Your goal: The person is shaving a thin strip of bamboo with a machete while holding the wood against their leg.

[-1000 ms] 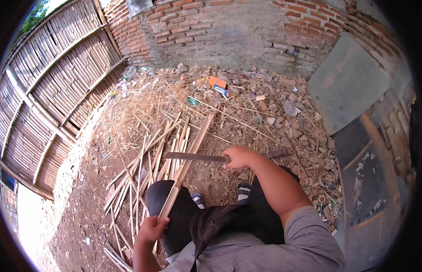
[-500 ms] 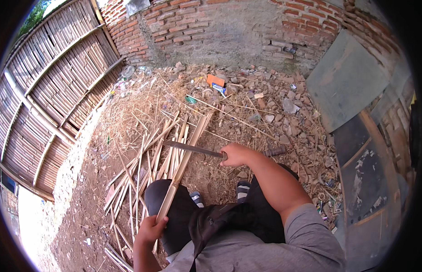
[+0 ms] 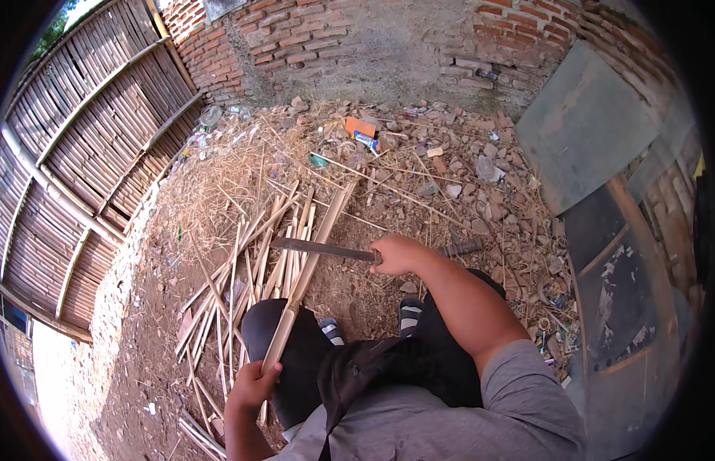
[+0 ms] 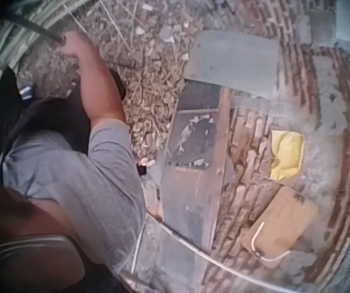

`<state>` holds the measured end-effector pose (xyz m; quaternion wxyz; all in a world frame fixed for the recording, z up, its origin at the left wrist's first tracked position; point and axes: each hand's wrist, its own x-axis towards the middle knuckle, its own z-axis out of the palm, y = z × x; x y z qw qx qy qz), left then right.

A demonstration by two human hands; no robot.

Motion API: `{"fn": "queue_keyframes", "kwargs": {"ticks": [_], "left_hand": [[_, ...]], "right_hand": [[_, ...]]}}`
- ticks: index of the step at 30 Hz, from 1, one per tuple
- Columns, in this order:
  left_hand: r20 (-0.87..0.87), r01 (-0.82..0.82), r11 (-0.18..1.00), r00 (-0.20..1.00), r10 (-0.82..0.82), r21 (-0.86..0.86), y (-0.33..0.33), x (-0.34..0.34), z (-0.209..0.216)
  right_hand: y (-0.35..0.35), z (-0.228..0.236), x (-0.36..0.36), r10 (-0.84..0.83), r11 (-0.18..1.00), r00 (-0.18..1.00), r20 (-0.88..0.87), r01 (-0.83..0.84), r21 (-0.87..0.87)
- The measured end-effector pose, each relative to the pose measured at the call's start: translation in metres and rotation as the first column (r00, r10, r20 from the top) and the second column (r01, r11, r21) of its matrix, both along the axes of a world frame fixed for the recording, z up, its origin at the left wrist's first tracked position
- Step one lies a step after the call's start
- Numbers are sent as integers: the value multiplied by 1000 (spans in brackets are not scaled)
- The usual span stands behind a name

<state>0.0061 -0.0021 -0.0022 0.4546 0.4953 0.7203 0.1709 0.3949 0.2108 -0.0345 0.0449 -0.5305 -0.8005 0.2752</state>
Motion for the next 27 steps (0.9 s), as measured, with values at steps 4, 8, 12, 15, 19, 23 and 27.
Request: {"fn": "queue_keyframes", "kwargs": {"ticks": [4, 8, 12, 15, 19, 23, 27], "left_hand": [[11, -13, 1000, 1000, 14, -24, 0, -4, -6], [23, -8, 1000, 1000, 8, -9, 0, 1, -2], [34, -41, 999, 999, 40, 4, -1, 6, 3], [35, -20, 1000, 999, 20, -2, -1, 4, 3], [58, -17, 1000, 998, 16, 13, 0, 6, 4], [61, -22, 1000, 998, 20, 19, -1, 7, 7], [71, -25, 1000, 997, 26, -16, 0, 6, 10]], "right_hand": [[-3, 4, -2, -13, 1000, 1000, -4, 13, -20], [-3, 2, -3, -26, 999, 1000, 5, 26, -20], [-2, -3, -6, -29, 1000, 1000, -4, 29, -8], [-4, -1, -5, -8, 1000, 1000, 4, 8, -3], [1, -12, -2, -8, 1000, 1000, -21, 8, 6], [4, -13, 1, 14, 999, 998, -65, -16, -30], [3, -13, 0, 12, 999, 999, -39, -14, -43]]}}
